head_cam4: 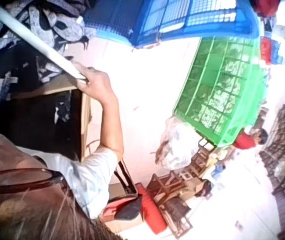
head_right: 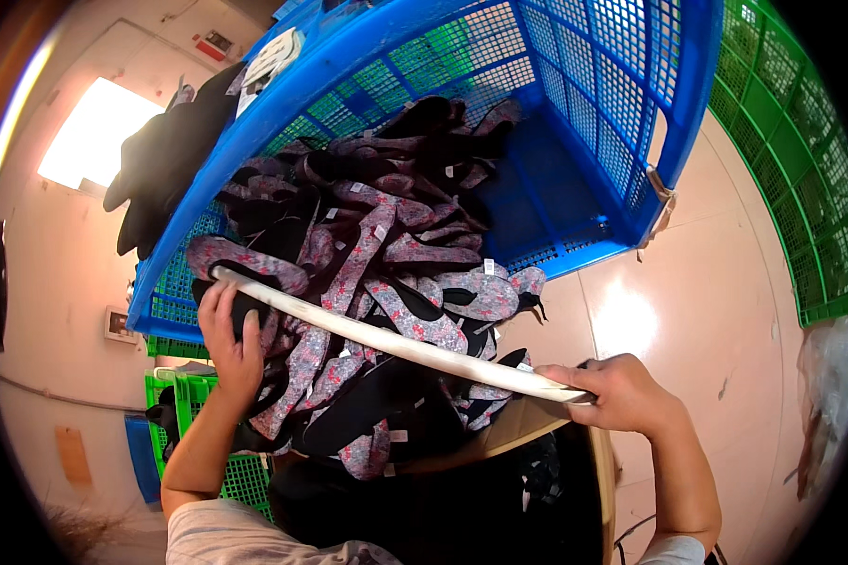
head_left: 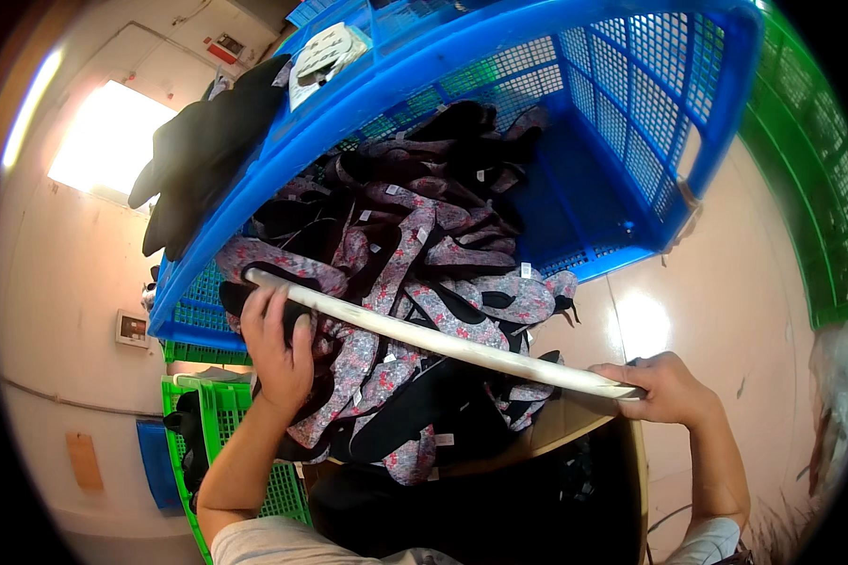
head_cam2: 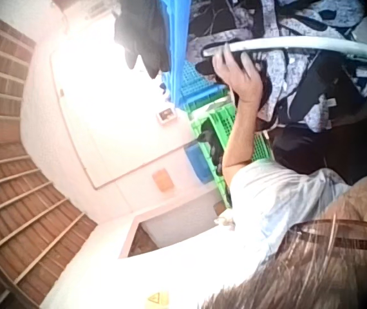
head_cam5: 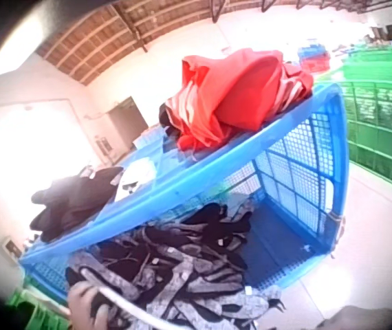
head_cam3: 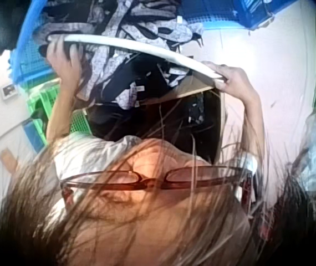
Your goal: The person sits at a workstation and uses scissors to trim excess fabric and threads from the edges of black slippers. They handle the slippers one at a time, picking them from a blue crate, cutting the loose material, and placing the finished items into a green crate. The person also uses a white rod to rearrange the slippers in the blue crate to access more items.
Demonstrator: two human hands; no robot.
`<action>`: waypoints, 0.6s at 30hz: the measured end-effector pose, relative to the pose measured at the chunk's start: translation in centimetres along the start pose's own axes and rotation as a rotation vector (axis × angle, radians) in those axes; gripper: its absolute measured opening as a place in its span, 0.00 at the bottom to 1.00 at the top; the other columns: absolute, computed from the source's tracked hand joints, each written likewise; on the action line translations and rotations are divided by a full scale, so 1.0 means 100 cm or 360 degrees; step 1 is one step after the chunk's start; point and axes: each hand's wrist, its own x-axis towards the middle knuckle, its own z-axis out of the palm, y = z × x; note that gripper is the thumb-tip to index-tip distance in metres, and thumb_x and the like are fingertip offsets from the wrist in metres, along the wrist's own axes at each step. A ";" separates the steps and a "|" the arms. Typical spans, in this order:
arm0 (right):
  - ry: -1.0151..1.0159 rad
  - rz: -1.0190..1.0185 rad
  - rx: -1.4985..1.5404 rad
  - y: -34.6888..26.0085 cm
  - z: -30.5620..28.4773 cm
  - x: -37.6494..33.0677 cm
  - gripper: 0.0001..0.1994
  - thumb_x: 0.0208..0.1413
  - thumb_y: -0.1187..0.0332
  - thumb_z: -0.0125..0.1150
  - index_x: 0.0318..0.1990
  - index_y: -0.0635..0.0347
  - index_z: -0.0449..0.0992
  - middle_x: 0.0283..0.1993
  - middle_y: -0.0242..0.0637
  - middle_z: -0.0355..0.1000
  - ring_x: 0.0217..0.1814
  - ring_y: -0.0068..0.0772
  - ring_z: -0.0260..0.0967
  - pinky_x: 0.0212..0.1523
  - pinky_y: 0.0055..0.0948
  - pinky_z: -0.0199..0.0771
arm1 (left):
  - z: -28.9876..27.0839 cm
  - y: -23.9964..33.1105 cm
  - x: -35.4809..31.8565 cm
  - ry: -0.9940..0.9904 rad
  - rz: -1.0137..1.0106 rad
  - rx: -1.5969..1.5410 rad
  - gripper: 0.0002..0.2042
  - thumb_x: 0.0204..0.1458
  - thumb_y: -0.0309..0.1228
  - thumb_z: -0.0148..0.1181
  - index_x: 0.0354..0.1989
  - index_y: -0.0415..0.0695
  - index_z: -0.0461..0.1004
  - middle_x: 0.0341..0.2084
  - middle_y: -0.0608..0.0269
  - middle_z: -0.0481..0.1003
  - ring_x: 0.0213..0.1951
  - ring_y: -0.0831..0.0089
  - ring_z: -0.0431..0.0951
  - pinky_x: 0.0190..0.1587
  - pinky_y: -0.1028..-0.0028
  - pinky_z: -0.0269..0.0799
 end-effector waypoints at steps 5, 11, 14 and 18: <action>0.0116 0.0165 0.0039 0.018 0.002 -0.051 0.28 0.41 0.69 0.70 0.55 0.40 0.80 0.20 0.37 0.71 0.18 0.39 0.67 0.25 0.31 0.69 | 0.035 -0.054 0.020 -0.0245 0.0097 0.0332 0.19 0.58 0.31 0.54 0.57 0.40 0.72 0.56 0.49 0.70 0.61 0.45 0.65 0.64 0.53 0.57; 0.0082 0.0327 0.0043 0.026 -0.011 -0.117 0.27 0.36 0.75 0.67 0.50 0.48 0.83 0.20 0.38 0.70 0.19 0.36 0.67 0.25 0.28 0.67 | 0.105 -0.166 0.047 -0.0755 0.0128 0.0396 0.19 0.59 0.37 0.56 0.57 0.44 0.73 0.56 0.53 0.73 0.61 0.50 0.69 0.62 0.57 0.64; 0.0202 0.0490 0.0136 0.029 -0.009 -0.156 0.26 0.38 0.77 0.66 0.51 0.51 0.82 0.19 0.36 0.68 0.19 0.28 0.66 0.26 0.24 0.67 | 0.118 -0.198 0.048 -0.0801 0.0140 0.0319 0.20 0.59 0.37 0.57 0.59 0.46 0.72 0.56 0.52 0.73 0.57 0.50 0.73 0.60 0.59 0.68; 0.0436 0.0859 0.0400 0.042 0.013 -0.190 0.27 0.44 0.78 0.64 0.56 0.55 0.78 0.24 0.30 0.70 0.24 0.18 0.64 0.28 0.21 0.67 | 0.156 -0.237 0.022 -0.0893 -0.0173 0.0200 0.20 0.58 0.36 0.58 0.58 0.44 0.73 0.55 0.47 0.73 0.55 0.49 0.74 0.59 0.58 0.68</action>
